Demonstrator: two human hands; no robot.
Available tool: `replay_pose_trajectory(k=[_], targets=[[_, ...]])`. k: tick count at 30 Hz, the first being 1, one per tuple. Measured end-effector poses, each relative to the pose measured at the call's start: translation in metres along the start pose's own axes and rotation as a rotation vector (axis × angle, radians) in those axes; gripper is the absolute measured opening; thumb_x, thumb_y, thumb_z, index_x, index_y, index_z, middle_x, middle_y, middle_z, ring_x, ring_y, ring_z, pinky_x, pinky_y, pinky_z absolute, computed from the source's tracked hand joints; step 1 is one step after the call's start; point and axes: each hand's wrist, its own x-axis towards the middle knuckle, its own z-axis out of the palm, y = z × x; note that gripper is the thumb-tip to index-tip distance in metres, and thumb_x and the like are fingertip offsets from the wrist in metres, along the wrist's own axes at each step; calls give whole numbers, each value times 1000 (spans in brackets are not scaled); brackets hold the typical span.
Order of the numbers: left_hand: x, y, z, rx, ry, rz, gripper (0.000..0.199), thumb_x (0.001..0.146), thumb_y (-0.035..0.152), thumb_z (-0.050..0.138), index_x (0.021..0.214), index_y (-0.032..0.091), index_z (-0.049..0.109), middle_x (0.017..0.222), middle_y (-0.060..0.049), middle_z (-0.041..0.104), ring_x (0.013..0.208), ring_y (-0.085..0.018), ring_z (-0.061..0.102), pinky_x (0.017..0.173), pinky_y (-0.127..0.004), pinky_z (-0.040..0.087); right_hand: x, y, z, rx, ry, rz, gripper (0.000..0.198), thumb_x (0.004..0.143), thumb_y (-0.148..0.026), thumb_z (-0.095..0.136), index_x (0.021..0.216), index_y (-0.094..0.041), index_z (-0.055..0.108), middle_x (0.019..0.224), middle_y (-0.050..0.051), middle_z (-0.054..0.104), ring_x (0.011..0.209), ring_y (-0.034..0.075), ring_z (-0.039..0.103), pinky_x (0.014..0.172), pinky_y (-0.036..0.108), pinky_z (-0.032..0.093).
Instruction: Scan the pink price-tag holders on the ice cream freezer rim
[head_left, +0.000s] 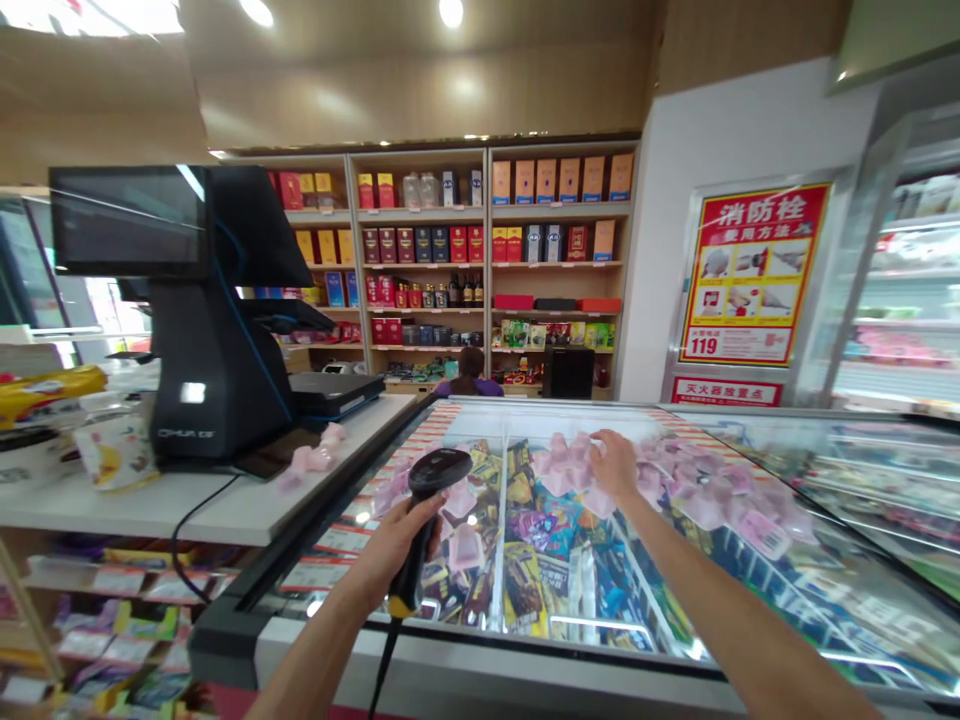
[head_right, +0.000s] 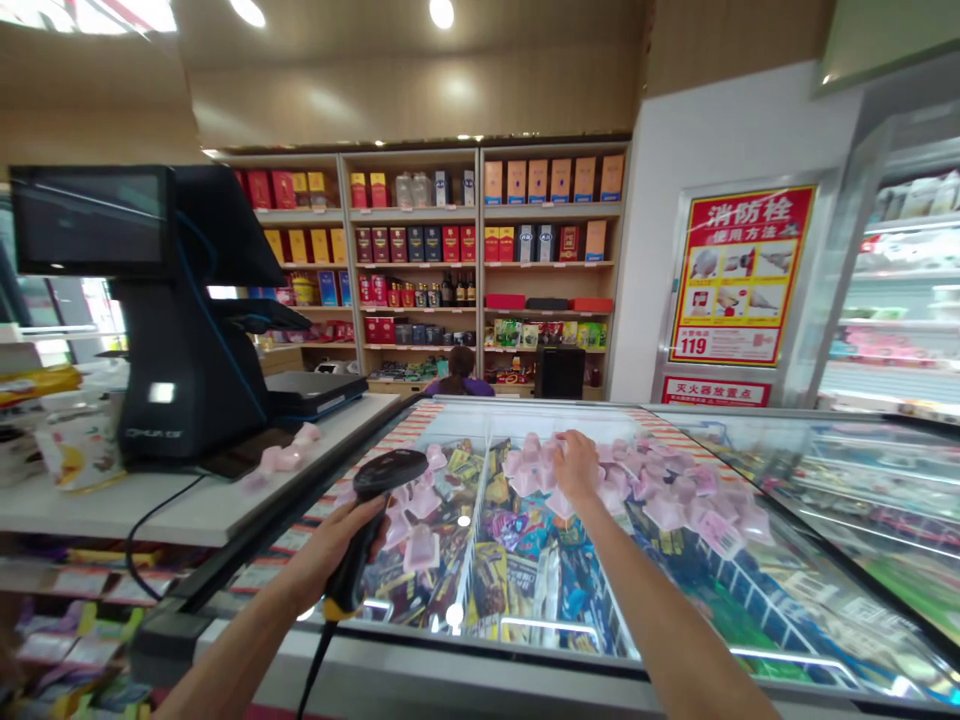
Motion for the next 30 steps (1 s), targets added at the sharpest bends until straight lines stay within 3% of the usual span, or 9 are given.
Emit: replay_pose_trajectory(k=[2,7,12,14,16,20,21,23,30], targets=[[0,-2,-4,-10,17,5,28,68,42,55,71,14,51,52,4,49,44,-6,44,44,-18,34,-12,-39,17,63,-88,-43,23,68,-22,40,82,-17,58,87,7,60,86,20,52,79,34,38],[-6,-2,-16,-19,76,-31,28,67,42,56,69,15,50,54,3,51,44,-6,45,44,-18,35,-48,-125,64,259,-486,-26,25,68,-30,49,85,-16,60,88,7,63,80,17,57,73,27,40],[-14,-2,-26,35,96,-43,29,67,43,56,69,15,49,54,3,51,45,-7,44,43,-19,35,-70,-161,89,243,-614,-46,32,62,-31,56,90,-16,60,87,8,64,81,20,57,70,28,39],[-16,-3,-27,35,92,-37,28,67,43,55,71,15,49,54,3,52,45,-7,45,44,-19,35,-73,-162,92,281,-615,26,28,59,-27,57,86,-18,61,82,6,65,78,20,57,68,28,39],[-18,-2,-25,9,102,-39,28,67,42,56,70,15,49,53,3,51,45,-7,44,43,-19,35,-70,-155,90,418,-577,202,20,58,-24,56,76,-19,62,72,2,64,72,18,56,66,26,38],[-23,5,-15,-47,80,-42,28,66,41,57,72,15,50,54,3,52,45,-7,45,43,-18,34,-48,-128,72,1048,-408,845,7,62,-23,51,60,-18,55,50,-2,57,51,12,51,54,23,38],[-24,7,-11,-51,61,-41,28,66,41,57,73,15,51,54,2,52,45,-6,45,43,-18,34,-42,-121,66,1136,-376,931,9,64,-24,48,59,-18,54,48,-2,56,47,11,49,52,23,38],[-26,11,-4,-42,19,-38,27,67,41,56,72,15,51,54,2,53,44,-6,45,43,-18,33,-31,-106,54,1227,-338,1000,11,66,-22,44,60,-17,52,46,-2,55,44,9,48,50,22,38],[-21,16,27,23,-74,17,27,70,40,51,62,14,49,51,2,50,43,-6,43,45,-19,32,-20,-84,40,1356,-278,1010,10,68,-19,46,60,-17,50,45,-3,54,43,8,48,50,21,40]])
